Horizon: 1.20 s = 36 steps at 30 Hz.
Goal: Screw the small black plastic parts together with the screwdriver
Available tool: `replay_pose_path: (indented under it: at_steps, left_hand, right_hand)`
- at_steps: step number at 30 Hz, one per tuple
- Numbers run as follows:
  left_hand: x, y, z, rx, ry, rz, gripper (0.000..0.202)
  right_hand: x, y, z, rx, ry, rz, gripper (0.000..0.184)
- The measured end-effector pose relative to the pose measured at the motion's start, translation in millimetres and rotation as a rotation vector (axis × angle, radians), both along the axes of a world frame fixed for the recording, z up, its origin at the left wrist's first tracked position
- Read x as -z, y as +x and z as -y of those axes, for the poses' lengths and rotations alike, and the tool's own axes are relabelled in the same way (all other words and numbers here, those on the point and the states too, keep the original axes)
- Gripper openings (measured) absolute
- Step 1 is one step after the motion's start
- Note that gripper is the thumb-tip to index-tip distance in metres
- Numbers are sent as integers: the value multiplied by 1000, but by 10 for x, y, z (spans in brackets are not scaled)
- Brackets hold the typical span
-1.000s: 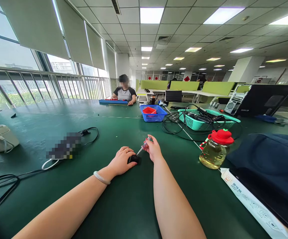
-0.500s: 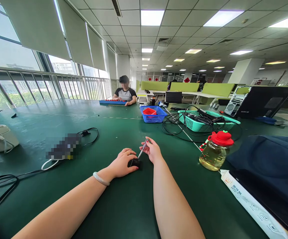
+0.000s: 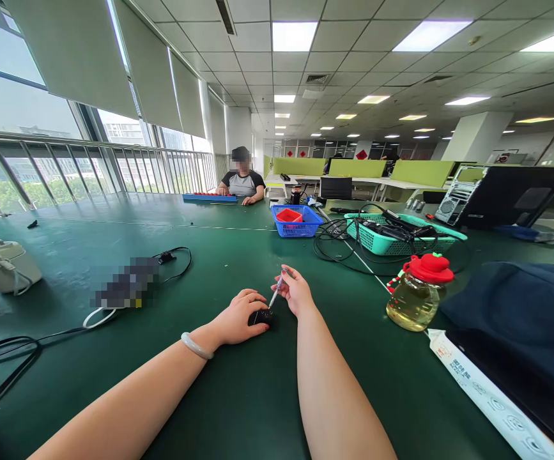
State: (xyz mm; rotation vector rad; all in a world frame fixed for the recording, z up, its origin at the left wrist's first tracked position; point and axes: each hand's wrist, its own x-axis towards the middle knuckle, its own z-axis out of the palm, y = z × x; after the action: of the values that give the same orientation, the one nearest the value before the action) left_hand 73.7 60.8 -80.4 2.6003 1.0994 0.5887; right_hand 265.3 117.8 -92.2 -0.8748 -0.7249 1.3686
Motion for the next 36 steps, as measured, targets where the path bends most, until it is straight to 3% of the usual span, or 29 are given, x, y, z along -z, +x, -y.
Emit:
replay_pose_path:
  at_steps: [7, 15, 36]
  left_hand:
    - [13, 9, 0, -18, -2, 1, 37]
    - [-20, 10, 16, -31, -16, 10, 37]
    - [-4, -6, -9, -26, -4, -20, 38]
  right_hand:
    - [-1, -29, 9, 32, 13, -22, 38]
    - [-45, -39, 48, 29, -1, 5, 23]
    - [-25, -28, 33, 0, 19, 12, 35]
